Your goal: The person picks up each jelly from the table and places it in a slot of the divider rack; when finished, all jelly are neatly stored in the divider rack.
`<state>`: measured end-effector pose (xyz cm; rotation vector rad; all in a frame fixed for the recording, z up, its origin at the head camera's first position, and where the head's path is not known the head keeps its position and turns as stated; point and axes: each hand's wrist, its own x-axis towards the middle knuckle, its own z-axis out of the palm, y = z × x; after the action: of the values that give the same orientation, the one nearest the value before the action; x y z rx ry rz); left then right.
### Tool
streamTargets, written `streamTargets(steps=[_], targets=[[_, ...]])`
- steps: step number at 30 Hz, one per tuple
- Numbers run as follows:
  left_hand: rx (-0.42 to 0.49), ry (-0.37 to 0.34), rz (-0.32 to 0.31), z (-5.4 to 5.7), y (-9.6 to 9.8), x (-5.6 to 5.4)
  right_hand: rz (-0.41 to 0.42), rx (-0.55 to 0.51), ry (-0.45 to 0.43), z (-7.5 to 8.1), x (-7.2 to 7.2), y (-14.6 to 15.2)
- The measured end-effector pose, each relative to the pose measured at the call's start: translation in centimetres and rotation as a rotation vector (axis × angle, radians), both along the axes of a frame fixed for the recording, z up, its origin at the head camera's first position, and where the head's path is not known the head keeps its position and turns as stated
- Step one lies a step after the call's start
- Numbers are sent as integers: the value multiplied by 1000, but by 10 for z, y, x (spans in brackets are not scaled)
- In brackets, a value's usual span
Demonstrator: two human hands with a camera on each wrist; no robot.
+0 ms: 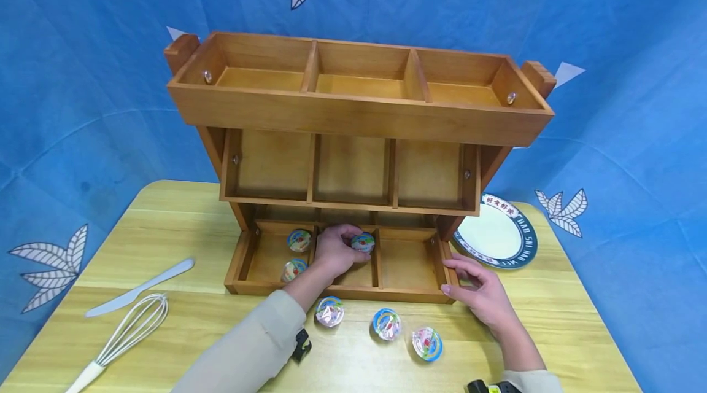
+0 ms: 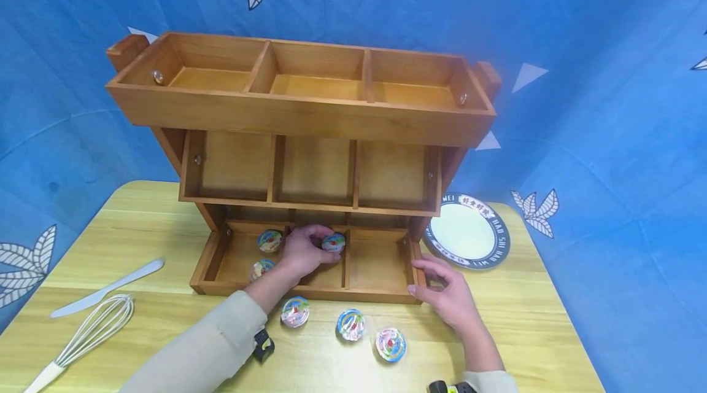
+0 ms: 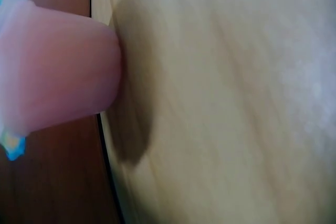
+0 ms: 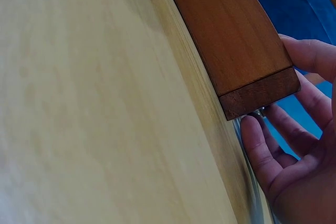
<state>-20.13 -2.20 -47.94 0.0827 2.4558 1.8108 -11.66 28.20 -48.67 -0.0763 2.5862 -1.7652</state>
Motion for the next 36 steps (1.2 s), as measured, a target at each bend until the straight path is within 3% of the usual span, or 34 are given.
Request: streamTargets(steps=[7, 22, 36], targets=[[-2, -24, 23, 0, 2, 0, -6, -3, -10, 2, 1, -1], [-74, 14, 26, 2, -2, 3, 0, -2, 6, 2, 1, -2], [-33, -28, 2, 25, -18, 14, -12, 0, -9, 2, 3, -2]])
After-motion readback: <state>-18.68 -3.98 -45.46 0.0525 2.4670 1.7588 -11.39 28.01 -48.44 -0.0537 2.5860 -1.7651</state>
